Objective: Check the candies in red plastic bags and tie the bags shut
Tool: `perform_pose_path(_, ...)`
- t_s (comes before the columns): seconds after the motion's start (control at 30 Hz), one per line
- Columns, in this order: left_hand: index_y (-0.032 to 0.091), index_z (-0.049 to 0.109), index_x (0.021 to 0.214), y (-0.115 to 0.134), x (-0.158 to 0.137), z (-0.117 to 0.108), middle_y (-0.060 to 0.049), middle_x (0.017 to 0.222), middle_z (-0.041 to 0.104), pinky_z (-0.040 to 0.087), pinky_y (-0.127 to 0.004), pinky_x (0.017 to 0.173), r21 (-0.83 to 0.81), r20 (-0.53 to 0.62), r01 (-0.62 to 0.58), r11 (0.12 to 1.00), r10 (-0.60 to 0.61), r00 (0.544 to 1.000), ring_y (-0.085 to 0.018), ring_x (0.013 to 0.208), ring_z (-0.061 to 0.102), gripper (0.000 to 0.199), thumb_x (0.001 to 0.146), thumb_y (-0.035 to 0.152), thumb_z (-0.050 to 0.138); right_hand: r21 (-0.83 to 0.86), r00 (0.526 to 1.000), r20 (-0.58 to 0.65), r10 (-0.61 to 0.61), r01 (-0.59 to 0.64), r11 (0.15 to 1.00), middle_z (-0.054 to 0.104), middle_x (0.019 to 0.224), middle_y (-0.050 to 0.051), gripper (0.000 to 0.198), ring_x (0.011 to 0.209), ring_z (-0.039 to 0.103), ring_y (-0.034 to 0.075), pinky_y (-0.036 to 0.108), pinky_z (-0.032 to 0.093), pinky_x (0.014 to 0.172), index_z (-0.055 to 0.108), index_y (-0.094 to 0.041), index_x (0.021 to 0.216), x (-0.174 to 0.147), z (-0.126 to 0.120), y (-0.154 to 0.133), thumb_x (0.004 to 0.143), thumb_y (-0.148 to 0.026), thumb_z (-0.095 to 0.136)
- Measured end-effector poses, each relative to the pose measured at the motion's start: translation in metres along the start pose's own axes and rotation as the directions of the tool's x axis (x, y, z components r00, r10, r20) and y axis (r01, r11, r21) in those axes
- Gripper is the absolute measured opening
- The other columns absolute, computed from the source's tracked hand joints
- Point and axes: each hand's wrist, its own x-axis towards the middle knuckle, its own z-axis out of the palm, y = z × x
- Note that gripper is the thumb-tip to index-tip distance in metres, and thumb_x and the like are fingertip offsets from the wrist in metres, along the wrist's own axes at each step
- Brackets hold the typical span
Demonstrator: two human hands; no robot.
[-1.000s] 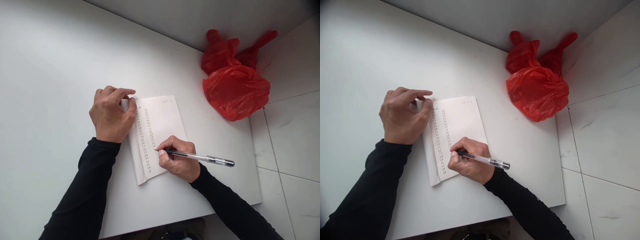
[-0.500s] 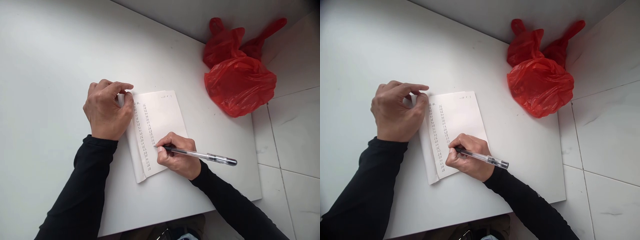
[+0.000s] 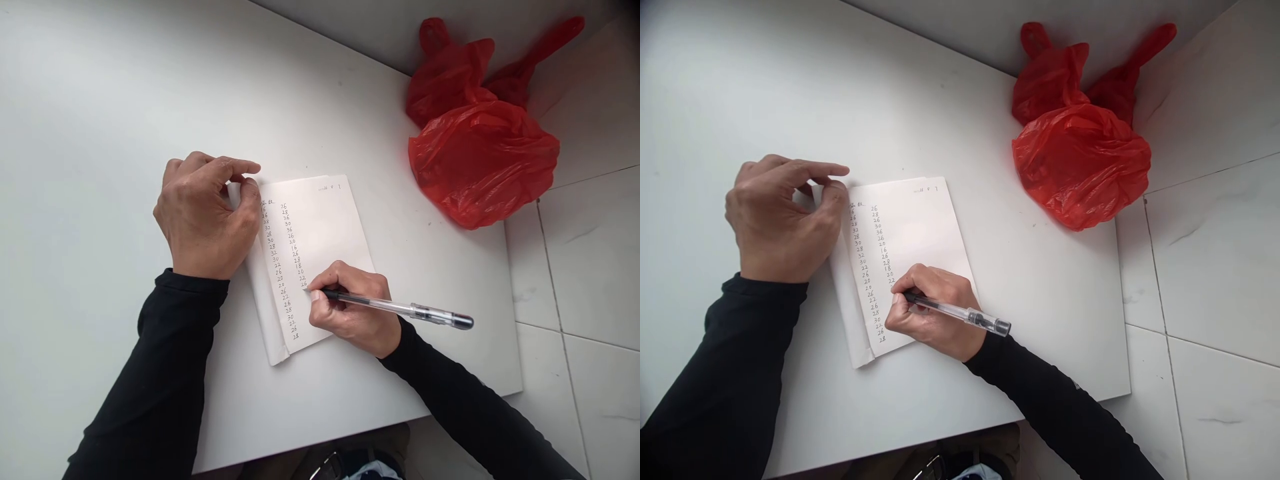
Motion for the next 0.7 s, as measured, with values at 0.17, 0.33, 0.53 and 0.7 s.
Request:
perform_pose_path(0.17, 0.024, 0.080, 0.101, 0.0011, -0.0006, -0.0011, -0.002, 0.090, 0.070, 0.050, -0.049, 0.101, 0.015, 0.006, 0.002, 1.000, -0.002, 1.000, -0.022, 0.089, 0.061, 0.027, 0.084, 0.018, 0.060, -0.003, 1.000, 0.010, 0.017, -0.017, 1.000, 0.057, 0.061, -0.008, 0.012, 0.051, 0.053, 0.008, 0.020, 0.047, 0.051, 0.061, -0.022, 0.077, 0.0002, -0.0013, -0.0005, 0.074, -0.012, 0.056)
perform_pose_path(0.33, 0.023, 0.080, 0.102, 0.0042, 0.0006, -0.0044, -0.004, 0.093, 0.072, 0.051, -0.048, 0.101, 0.019, 0.028, 0.019, 1.000, -0.020, 0.999, -0.024, 0.092, 0.062, 0.025, 0.086, 0.020, 0.061, -0.002, 1.000, 0.014, -0.009, 0.009, 1.000, 0.059, 0.063, -0.007, 0.012, 0.052, 0.053, 0.007, 0.020, 0.046, 0.052, 0.061, -0.022, 0.076, 0.0004, -0.0021, 0.0001, 0.073, -0.011, 0.057)
perform_pose_path(0.53, 0.021, 0.081, 0.103, 0.0051, 0.0010, -0.0043, -0.005, 0.093, 0.072, 0.050, -0.050, 0.104, 0.015, 0.028, 0.018, 1.000, -0.018, 0.999, -0.024, 0.090, 0.061, 0.026, 0.087, 0.020, 0.060, -0.014, 1.000, 0.016, -0.015, 0.016, 1.000, 0.059, 0.063, -0.007, 0.012, 0.052, 0.052, 0.008, 0.020, 0.046, 0.052, 0.060, -0.023, 0.076, 0.0000, -0.0012, 0.0007, 0.074, -0.012, 0.056)
perform_pose_path(0.7, 0.021, 0.081, 0.102, 0.0053, 0.0012, -0.0036, -0.004, 0.092, 0.071, 0.050, -0.049, 0.104, 0.013, 0.022, 0.016, 1.000, -0.016, 1.000, -0.023, 0.090, 0.062, 0.025, 0.086, 0.019, 0.062, -0.001, 1.000, 0.014, -0.009, 0.009, 1.000, 0.058, 0.062, -0.007, 0.011, 0.052, 0.052, 0.007, 0.020, 0.046, 0.052, 0.060, -0.022, 0.075, 0.0005, -0.0010, -0.0006, 0.074, -0.012, 0.057)
